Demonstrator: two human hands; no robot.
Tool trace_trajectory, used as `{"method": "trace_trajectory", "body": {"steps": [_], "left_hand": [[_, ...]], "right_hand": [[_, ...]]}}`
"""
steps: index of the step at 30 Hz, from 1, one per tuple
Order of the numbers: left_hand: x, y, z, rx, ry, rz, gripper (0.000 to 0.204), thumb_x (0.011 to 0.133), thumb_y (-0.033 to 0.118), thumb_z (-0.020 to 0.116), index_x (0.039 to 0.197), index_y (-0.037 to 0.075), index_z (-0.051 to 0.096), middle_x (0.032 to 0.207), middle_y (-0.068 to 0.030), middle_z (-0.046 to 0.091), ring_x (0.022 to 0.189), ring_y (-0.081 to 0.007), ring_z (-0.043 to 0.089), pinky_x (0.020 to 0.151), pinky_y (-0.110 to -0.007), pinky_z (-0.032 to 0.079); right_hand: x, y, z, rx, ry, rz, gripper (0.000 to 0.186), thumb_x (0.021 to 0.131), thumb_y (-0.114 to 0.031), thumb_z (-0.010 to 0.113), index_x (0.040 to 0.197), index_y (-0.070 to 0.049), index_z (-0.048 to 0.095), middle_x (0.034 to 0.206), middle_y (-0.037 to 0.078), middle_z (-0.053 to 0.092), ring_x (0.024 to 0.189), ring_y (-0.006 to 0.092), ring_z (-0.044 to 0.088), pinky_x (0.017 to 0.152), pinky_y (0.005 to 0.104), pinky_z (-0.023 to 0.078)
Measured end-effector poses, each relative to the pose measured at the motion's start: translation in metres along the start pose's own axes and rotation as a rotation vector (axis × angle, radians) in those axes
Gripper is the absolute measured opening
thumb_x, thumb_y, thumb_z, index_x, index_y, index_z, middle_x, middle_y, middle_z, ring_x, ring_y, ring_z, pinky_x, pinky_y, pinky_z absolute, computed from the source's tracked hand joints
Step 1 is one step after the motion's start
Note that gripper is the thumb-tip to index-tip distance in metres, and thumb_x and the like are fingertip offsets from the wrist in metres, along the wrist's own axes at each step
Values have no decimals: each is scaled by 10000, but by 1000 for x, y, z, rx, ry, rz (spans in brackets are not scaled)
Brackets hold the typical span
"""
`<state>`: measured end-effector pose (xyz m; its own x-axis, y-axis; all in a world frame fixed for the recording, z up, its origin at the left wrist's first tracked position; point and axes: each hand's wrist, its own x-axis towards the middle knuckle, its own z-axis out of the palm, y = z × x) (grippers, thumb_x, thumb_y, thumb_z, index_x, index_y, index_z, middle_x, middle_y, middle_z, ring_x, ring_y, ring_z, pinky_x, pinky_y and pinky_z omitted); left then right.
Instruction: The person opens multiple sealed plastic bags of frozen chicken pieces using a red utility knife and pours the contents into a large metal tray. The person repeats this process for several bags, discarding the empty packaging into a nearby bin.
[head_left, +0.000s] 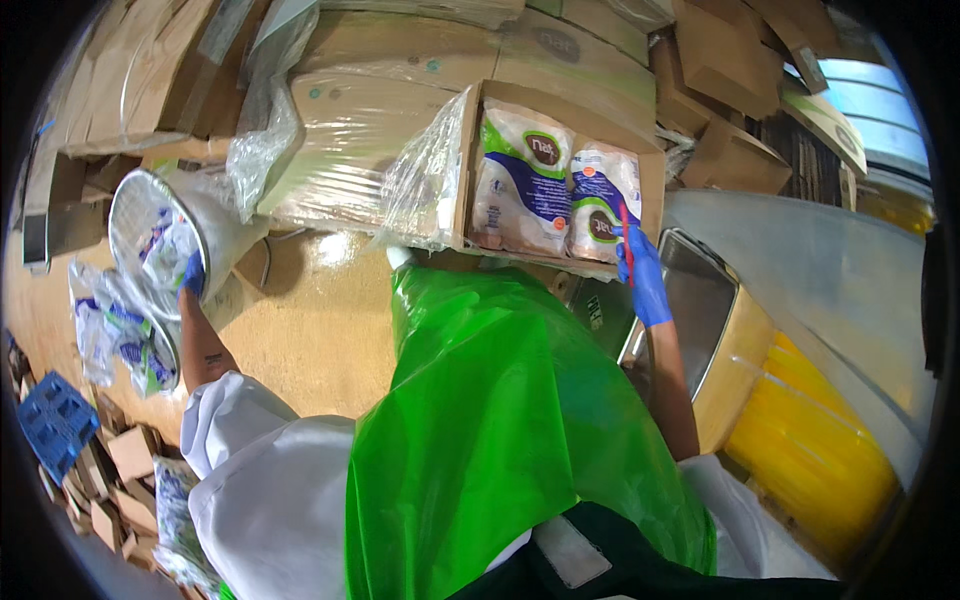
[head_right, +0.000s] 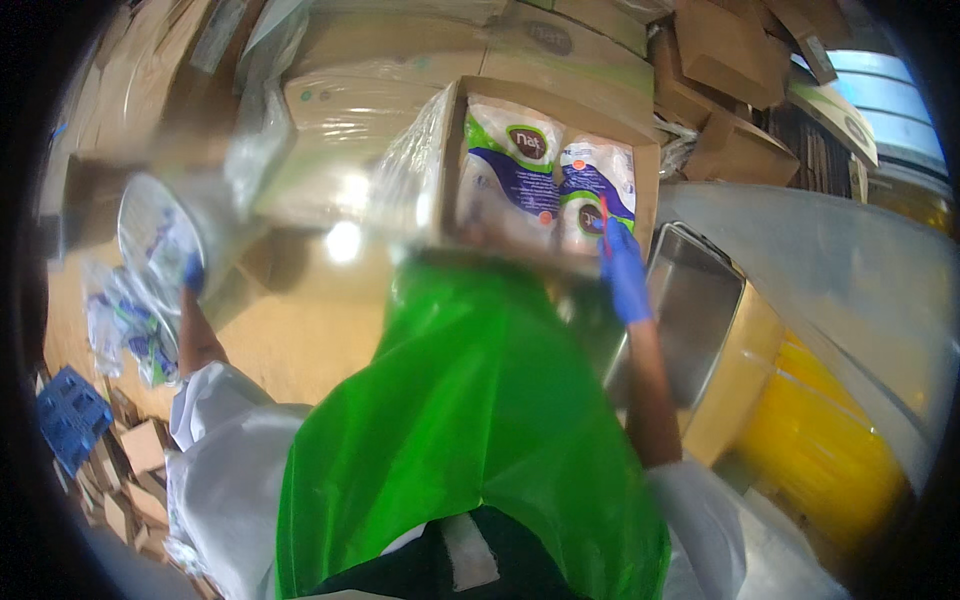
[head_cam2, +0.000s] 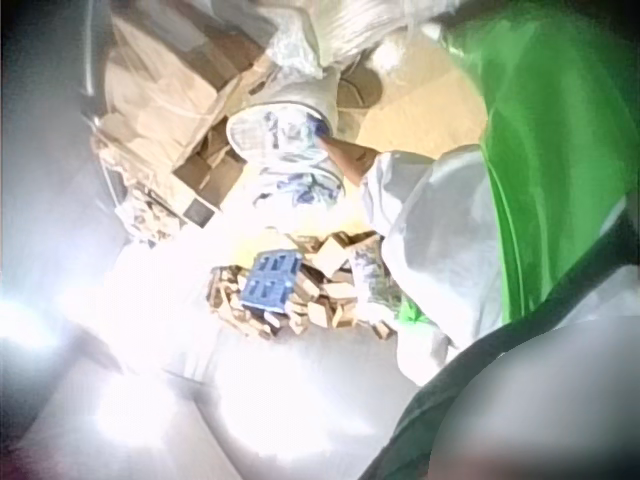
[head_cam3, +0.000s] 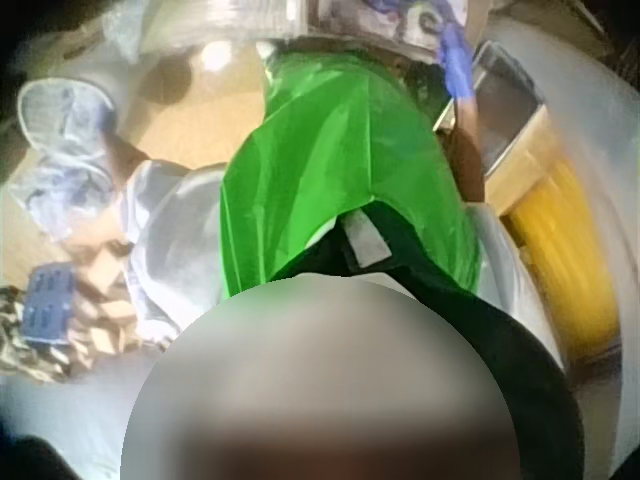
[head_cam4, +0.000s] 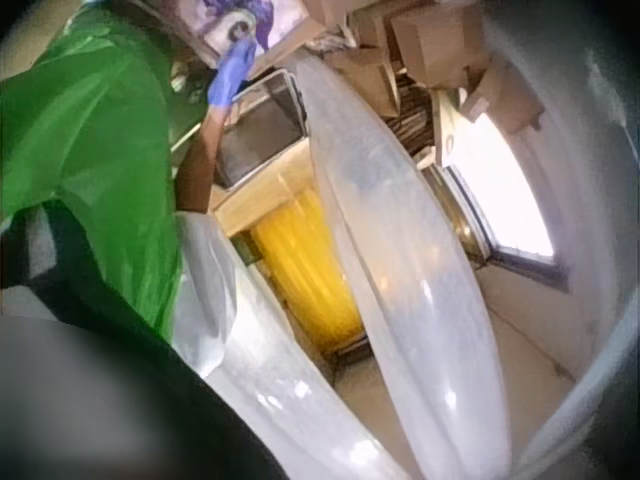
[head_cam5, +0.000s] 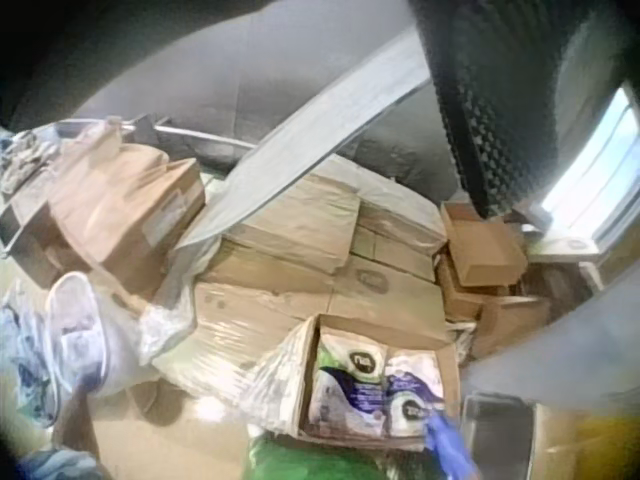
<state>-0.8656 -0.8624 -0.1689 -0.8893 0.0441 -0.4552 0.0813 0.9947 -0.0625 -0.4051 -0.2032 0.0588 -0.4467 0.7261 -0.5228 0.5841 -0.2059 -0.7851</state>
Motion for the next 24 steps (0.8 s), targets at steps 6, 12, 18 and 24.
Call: {"method": "trace_trajectory", "body": {"steps": [6, 12, 18, 24], "left_hand": [[18, -21, 18, -202, -13, 133, 513, 912, 368, 380, 1328, 73, 438, 1254, -198, 519, 1162, -404, 460, 979, -472, 329], [-27, -65, -1, -478, 66, 179, 464, 949, 342, 326, 1321, 100, 464, 1190, -187, 579, 1102, -392, 531, 935, -442, 405], [-176, 54, -46, -3, 291, -191, 570, 879, 536, 465, 997, 17, 670, 963, -273, 634, 828, -433, 629, 750, -506, 482], [-315, 361, -115, -956, 352, 474, 338, 826, 188, 642, 1105, 15, 562, 1051, -198, 594, 983, -334, 571, 875, -399, 438]], "right_hand": [[70, 36, 29, -589, -68, -262, 274, 917, -242, 480, 1006, 7, 554, 774, 115, 536, 729, 224, 521, 686, 347, 423], [146, -7, 108, -1313, -88, -1089, 188, 872, -107, 448, 1038, -34, 498, 840, 239, 605, 749, 368, 630, 599, 448, 504], [177, -42, 168, -1556, -259, -1093, 186, 860, -139, 473, 1026, -69, 517, 841, 174, 634, 748, 309, 659, 593, 456, 519], [211, -19, 177, -1478, -371, -925, 209, 884, -203, 482, 1011, -71, 583, 882, 190, 662, 750, 336, 662, 626, 469, 515]]}}
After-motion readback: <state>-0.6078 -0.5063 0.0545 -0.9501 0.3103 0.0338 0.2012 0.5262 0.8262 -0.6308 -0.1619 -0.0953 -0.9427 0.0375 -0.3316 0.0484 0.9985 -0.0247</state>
